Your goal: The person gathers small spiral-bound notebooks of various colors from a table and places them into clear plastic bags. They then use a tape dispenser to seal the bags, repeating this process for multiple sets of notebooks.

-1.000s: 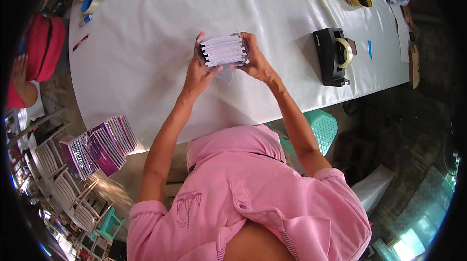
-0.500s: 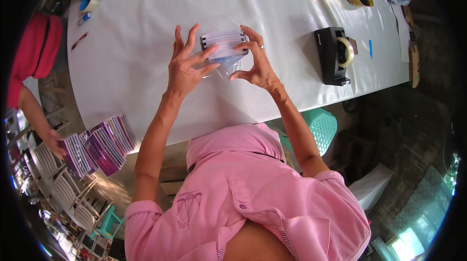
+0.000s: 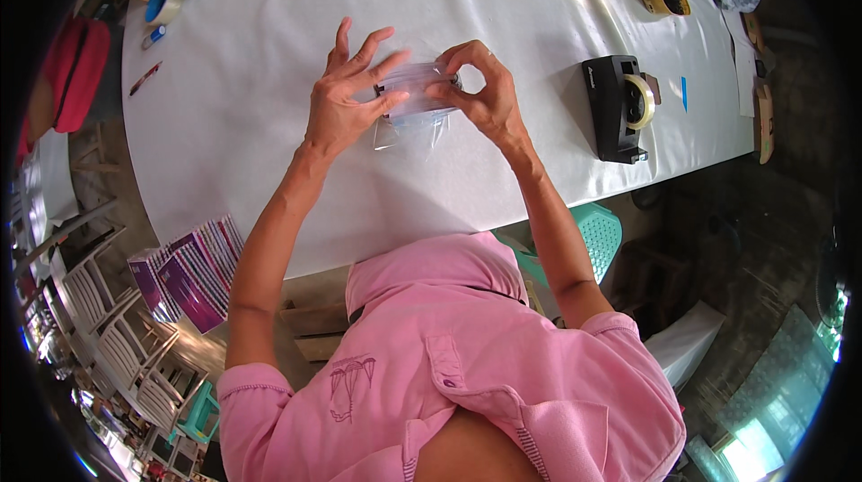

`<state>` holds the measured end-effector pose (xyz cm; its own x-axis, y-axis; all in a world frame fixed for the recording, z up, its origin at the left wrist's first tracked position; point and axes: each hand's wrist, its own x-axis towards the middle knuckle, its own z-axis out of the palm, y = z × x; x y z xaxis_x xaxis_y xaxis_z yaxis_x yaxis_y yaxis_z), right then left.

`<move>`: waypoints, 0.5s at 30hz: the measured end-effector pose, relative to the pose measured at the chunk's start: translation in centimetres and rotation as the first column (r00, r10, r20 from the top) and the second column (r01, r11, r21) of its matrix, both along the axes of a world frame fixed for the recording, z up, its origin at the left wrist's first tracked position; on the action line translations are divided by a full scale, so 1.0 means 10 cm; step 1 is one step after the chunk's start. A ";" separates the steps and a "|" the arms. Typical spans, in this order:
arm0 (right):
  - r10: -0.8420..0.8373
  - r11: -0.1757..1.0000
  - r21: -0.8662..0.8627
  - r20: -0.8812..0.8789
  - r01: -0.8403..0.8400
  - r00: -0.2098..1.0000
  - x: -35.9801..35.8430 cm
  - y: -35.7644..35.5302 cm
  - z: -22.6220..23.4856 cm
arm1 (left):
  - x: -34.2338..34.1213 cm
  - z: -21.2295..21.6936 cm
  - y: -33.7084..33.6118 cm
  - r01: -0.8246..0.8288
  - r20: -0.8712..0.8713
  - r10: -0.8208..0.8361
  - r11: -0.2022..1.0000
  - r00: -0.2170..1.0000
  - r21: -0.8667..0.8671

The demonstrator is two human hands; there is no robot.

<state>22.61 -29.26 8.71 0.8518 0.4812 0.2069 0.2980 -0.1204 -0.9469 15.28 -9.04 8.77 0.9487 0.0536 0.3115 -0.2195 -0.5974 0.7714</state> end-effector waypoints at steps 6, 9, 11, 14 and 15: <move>0.075 0.992 -0.052 -0.472 -0.113 0.879 0.16 0.01 0.14 | 0.23 0.05 0.18 0.009 -0.516 -0.419 0.783 0.747 -0.622; 0.145 0.988 0.039 -0.543 -0.148 0.827 0.17 0.01 0.12 | 0.37 0.00 0.28 0.165 -0.478 -0.588 0.726 0.652 -0.668; 0.175 0.983 0.041 -0.488 -0.178 0.855 0.16 0.03 0.12 | 0.41 -0.04 0.33 0.350 -0.440 -0.634 0.745 0.636 -0.567; 0.186 0.979 -0.006 -0.396 -0.205 0.899 0.13 0.01 0.09 | 0.35 0.16 0.28 0.528 -0.535 -0.474 0.847 0.699 -0.061; 0.188 0.979 0.002 -0.382 -0.202 0.905 0.09 0.01 0.14 | 0.27 0.29 0.25 0.536 -0.550 -0.370 0.826 0.749 0.175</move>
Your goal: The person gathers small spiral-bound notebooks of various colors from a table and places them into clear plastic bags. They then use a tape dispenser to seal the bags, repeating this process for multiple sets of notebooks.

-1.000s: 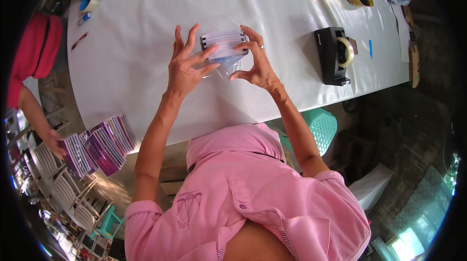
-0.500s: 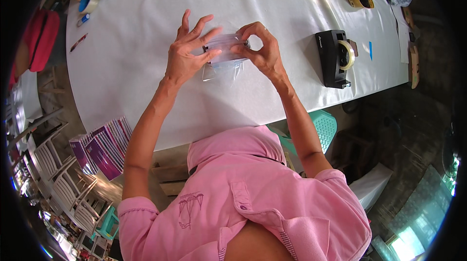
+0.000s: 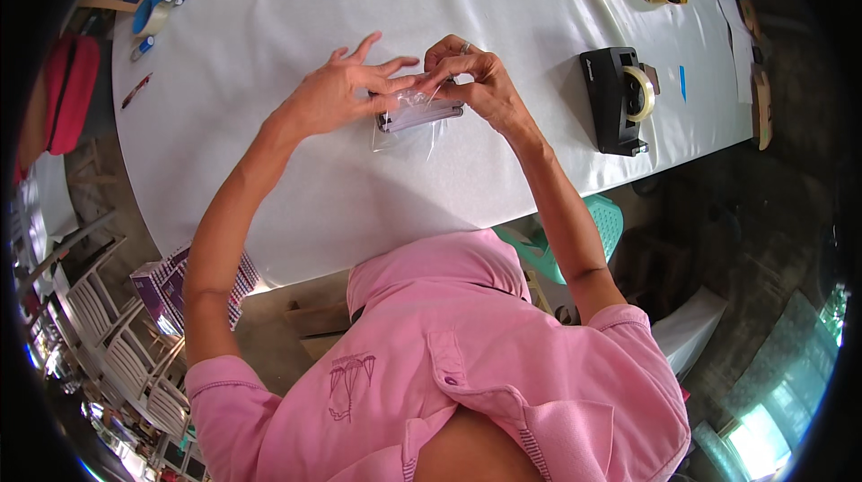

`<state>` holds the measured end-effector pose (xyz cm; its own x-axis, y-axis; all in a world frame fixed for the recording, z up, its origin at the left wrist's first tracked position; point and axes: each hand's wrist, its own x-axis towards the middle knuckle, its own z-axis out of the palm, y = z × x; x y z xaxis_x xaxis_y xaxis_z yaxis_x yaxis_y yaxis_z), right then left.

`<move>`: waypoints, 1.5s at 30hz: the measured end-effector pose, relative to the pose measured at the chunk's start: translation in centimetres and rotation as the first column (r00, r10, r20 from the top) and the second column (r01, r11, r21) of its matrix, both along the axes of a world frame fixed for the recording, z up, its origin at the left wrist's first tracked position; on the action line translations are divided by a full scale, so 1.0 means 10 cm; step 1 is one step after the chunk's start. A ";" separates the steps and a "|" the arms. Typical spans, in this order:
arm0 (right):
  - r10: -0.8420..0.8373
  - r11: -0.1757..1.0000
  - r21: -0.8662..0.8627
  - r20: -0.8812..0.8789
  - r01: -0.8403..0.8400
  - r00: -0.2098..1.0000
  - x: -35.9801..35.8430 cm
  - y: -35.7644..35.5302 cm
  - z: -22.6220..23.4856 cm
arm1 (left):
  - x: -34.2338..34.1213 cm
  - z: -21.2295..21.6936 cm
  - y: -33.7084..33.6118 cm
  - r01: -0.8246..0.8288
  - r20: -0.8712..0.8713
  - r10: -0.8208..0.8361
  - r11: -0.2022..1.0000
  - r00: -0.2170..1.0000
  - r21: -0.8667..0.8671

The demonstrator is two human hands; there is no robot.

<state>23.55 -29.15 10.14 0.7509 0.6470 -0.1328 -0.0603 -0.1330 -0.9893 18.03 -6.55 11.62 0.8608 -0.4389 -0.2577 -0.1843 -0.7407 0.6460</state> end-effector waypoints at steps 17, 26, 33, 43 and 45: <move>-0.605 0.585 -0.633 0.076 0.507 0.792 0.14 -3.51 0.01 | -0.55 0.24 -0.48 -0.085 0.484 -0.170 0.884 0.858 0.460; -0.534 0.802 0.089 -0.337 0.591 0.776 0.00 -3.74 -0.52 | -0.57 0.25 -0.52 -0.092 0.447 -0.179 0.849 0.876 0.521; -0.382 0.299 -0.638 0.602 0.710 0.701 -0.38 -3.73 -0.53 | -0.61 0.22 -0.49 -0.115 0.488 -0.158 0.868 0.858 0.483; -0.451 0.893 -0.165 -0.326 0.420 0.831 -0.72 -0.81 0.55 | -0.64 0.09 -0.41 -0.123 0.550 -0.096 0.930 0.830 0.347; -0.379 0.918 -0.069 -0.447 0.391 0.811 -0.80 -0.27 0.59 | -0.65 0.09 -0.40 -0.118 0.554 -0.115 0.922 0.825 0.368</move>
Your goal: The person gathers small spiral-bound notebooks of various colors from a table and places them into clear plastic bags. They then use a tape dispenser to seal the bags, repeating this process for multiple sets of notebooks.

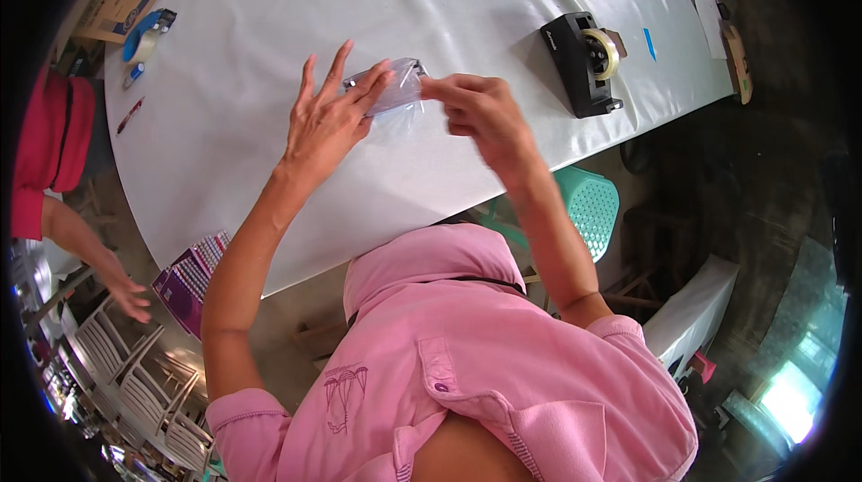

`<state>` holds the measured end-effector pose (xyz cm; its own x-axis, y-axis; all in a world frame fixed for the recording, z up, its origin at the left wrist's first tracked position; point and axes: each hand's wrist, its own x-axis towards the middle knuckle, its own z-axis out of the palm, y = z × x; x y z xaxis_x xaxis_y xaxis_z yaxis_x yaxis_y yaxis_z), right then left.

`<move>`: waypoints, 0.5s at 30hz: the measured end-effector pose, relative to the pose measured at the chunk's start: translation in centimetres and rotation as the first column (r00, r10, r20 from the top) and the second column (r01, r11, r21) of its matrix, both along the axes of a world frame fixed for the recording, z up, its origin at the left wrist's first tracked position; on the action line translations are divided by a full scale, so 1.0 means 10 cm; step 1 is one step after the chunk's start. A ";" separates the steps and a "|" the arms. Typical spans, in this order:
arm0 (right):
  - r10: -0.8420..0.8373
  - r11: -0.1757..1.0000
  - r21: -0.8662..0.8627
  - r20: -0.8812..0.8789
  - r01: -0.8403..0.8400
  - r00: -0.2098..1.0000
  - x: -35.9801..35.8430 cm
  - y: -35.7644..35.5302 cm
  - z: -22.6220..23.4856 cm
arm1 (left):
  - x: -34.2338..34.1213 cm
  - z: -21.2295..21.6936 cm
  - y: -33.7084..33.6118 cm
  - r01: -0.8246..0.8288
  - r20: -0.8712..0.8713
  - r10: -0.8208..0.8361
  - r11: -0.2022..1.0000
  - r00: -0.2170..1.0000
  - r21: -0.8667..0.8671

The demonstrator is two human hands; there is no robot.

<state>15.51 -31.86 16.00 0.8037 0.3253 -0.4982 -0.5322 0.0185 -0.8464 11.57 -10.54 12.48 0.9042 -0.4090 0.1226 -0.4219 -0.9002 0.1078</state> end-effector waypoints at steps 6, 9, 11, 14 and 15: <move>-0.130 0.961 -0.250 -0.028 0.119 0.991 -0.29 0.40 -0.41 | 0.00 -0.07 0.02 0.011 0.023 -0.010 0.998 1.000 -0.056; -0.196 0.959 -0.208 -0.006 0.191 0.981 -0.37 0.41 -0.49 | -0.01 -0.10 0.03 0.004 0.013 -0.003 0.997 1.000 -0.073; -0.225 0.956 -0.186 0.044 0.229 0.973 -0.39 0.42 -0.59 | 0.05 -0.04 0.05 0.008 -0.066 -0.013 0.997 0.998 -0.080; -0.216 0.952 -0.199 0.107 0.234 0.970 -0.42 0.43 -0.69 | 0.21 0.02 0.05 -0.027 -0.203 -0.006 0.987 0.979 -0.160; -0.196 0.953 -0.213 0.122 0.218 0.973 -0.44 0.44 -0.73 | 0.28 -0.07 0.03 -0.065 -0.199 0.019 0.973 0.980 -0.223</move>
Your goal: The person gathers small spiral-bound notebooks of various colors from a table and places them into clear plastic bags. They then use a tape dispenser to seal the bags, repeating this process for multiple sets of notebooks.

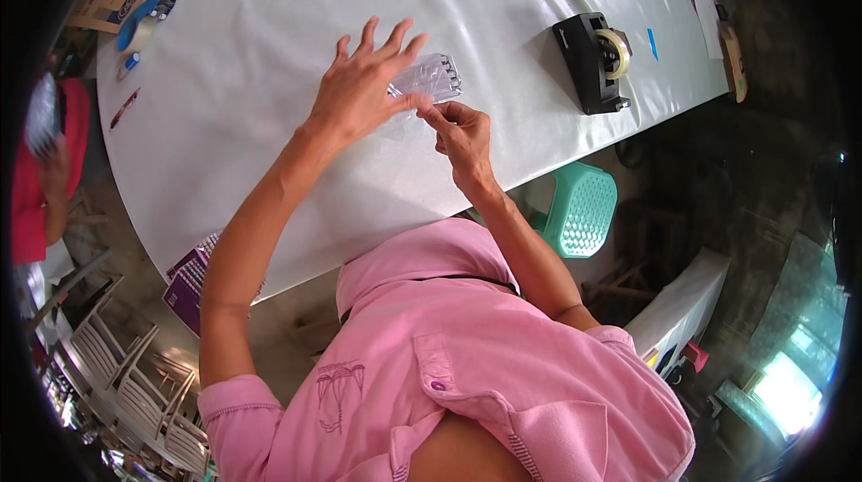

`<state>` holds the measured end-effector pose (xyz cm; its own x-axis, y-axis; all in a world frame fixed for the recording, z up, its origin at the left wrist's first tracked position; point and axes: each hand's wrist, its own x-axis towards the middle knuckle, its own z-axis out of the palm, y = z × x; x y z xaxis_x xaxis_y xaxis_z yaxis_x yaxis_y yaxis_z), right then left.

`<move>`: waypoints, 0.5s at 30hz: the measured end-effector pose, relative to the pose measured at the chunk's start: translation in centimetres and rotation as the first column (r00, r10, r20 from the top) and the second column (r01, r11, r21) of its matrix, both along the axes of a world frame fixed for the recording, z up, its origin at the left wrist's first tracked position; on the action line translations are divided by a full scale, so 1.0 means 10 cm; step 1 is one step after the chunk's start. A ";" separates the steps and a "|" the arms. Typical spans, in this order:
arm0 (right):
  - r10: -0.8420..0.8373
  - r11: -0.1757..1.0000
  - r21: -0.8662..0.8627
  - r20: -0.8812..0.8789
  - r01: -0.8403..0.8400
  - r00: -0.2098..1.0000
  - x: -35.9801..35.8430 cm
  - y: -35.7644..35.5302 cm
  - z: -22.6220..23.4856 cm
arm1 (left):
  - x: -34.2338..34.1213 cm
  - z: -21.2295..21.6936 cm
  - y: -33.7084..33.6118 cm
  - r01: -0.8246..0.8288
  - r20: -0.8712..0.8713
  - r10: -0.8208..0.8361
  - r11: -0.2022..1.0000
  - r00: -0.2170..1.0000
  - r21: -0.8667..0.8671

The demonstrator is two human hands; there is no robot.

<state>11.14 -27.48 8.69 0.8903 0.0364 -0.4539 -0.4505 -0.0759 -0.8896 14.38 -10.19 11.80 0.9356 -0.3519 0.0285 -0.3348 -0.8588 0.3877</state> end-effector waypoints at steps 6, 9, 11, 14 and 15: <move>0.297 0.797 -0.572 0.092 -0.194 0.950 0.00 -0.02 -0.44 | 0.32 -0.03 0.03 0.046 -0.351 -0.082 0.993 0.933 -0.110; 0.339 0.941 0.013 -0.062 -0.339 0.939 -0.05 0.00 -0.70 | 0.32 -0.01 -0.24 0.122 -0.224 -0.107 0.991 0.969 0.057; 0.516 0.770 0.513 -0.149 -0.380 0.844 -0.07 0.19 -0.66 | 0.41 -0.01 -0.37 0.148 -0.243 -0.123 0.985 0.962 0.086; 0.300 0.326 0.944 -0.148 0.045 0.943 -0.09 0.38 -0.72 | 0.36 0.07 -0.21 -0.098 -0.324 -0.065 0.881 0.944 -0.463; 0.180 0.125 0.984 -0.149 0.128 0.972 -0.05 0.41 -0.73 | 0.33 0.06 -0.12 -0.152 -0.313 -0.074 0.754 0.947 -0.639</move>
<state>10.69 -23.40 1.36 0.7815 0.6077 -0.1414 -0.6217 0.7775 -0.0949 17.68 -11.39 12.38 0.9474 -0.3166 -0.0479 -0.0769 -0.3702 0.9258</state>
